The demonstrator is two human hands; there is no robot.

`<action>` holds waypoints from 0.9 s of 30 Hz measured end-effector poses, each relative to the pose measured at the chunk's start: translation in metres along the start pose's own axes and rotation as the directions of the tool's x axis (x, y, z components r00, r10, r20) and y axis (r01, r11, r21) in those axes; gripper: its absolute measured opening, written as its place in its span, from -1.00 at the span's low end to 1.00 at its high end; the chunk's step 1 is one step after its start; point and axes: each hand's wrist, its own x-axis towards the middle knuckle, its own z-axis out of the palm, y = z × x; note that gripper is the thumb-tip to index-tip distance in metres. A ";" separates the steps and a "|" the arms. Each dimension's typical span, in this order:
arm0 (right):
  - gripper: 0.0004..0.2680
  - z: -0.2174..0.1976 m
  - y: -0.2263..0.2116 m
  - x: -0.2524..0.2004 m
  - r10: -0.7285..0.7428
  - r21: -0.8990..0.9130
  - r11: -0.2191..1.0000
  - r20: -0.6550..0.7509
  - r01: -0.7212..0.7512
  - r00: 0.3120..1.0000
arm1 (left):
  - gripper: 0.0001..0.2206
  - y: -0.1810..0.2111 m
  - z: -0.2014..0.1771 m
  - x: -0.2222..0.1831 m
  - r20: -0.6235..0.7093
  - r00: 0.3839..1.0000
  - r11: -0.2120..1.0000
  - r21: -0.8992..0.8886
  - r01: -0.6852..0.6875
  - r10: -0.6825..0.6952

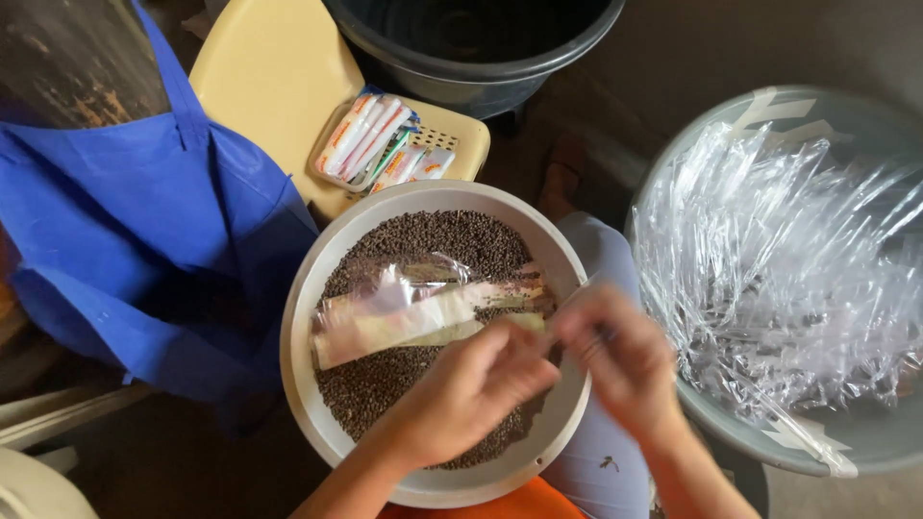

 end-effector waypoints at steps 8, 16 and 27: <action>-0.86 0.015 0.002 -0.026 -0.018 0.110 0.994 0.056 0.012 0.998 | -0.90 -0.042 -0.032 0.019 -0.380 0.733 0.691 0.703 -0.166 0.563; -0.89 0.041 0.000 -0.021 0.099 0.151 0.983 0.044 -0.104 0.994 | -0.66 -0.061 0.003 0.010 -0.259 0.832 0.772 0.572 -0.277 0.491; -0.86 0.054 0.040 -0.030 0.425 0.520 0.680 0.294 -0.517 0.856 | -0.79 -0.065 -0.005 0.018 -0.308 0.721 0.664 0.695 -0.275 0.621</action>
